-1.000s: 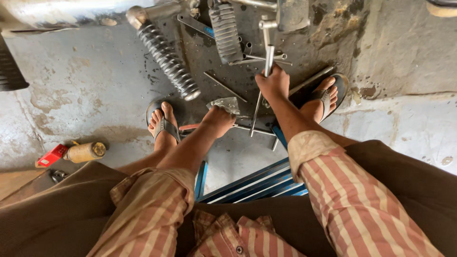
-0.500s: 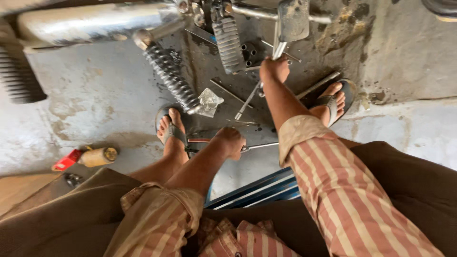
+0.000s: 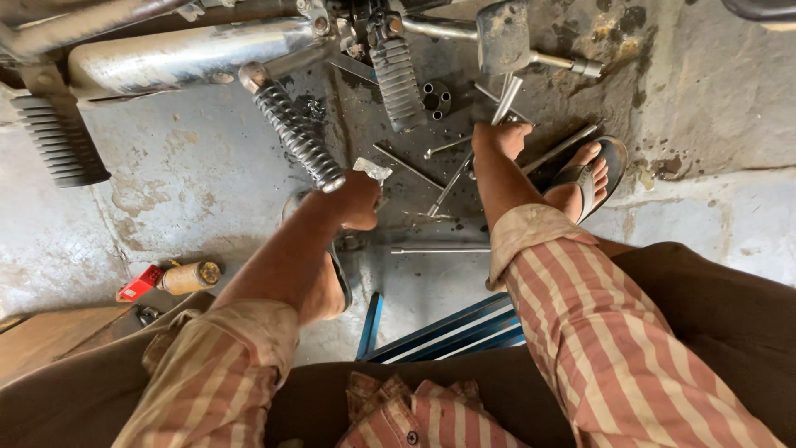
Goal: The person is working on a motorcycle engine, using a wrench to tighten bolts and adjusting components. The person handles various tools and parts while seated on the floor.
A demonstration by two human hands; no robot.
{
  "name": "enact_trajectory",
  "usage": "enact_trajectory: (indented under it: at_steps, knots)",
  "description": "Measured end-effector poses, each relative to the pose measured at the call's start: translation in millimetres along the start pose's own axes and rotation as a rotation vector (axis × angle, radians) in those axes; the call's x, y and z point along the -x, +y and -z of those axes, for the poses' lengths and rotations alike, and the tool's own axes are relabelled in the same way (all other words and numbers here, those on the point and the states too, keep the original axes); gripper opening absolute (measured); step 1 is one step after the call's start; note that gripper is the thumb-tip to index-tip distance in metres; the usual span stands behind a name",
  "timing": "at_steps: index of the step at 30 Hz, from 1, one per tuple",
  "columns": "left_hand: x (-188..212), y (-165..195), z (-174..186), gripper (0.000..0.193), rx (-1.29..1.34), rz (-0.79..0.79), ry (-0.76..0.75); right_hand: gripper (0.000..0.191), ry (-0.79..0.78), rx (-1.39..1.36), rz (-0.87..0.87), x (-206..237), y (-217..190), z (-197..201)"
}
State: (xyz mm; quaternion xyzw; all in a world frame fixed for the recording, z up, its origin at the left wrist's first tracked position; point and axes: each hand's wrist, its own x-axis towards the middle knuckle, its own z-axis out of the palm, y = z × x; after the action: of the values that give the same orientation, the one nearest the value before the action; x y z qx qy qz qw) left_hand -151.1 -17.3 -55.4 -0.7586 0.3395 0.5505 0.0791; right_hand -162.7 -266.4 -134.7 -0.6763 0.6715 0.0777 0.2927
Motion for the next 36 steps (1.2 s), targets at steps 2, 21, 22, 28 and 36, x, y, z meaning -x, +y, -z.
enact_trajectory:
  at_steps: [2, 21, 22, 28, 36]
  knots:
    - [-12, 21, -10, 0.032, -0.066, -0.064, -0.078, 0.056, -0.07, -0.108, -0.098, -3, 4, 4]
    - [-69, 102, -96, 0.022, -0.41, -0.496, 0.208, 0.033, -0.061, 0.356, 0.313, -78, 67, 78]
    - [-58, 99, -88, 0.023, -0.383, -0.533, 0.219, 0.033, -0.041, 0.34, 0.321, -77, 70, 77]
    - [-23, 101, -41, 0.026, -0.401, -0.568, 0.092, 0.065, -0.005, 0.324, 0.179, -82, 72, 66]
    - [-11, 118, -33, 0.021, -0.3, -0.518, 0.015, 0.044, -0.251, 0.481, 0.087, -93, 61, 74]
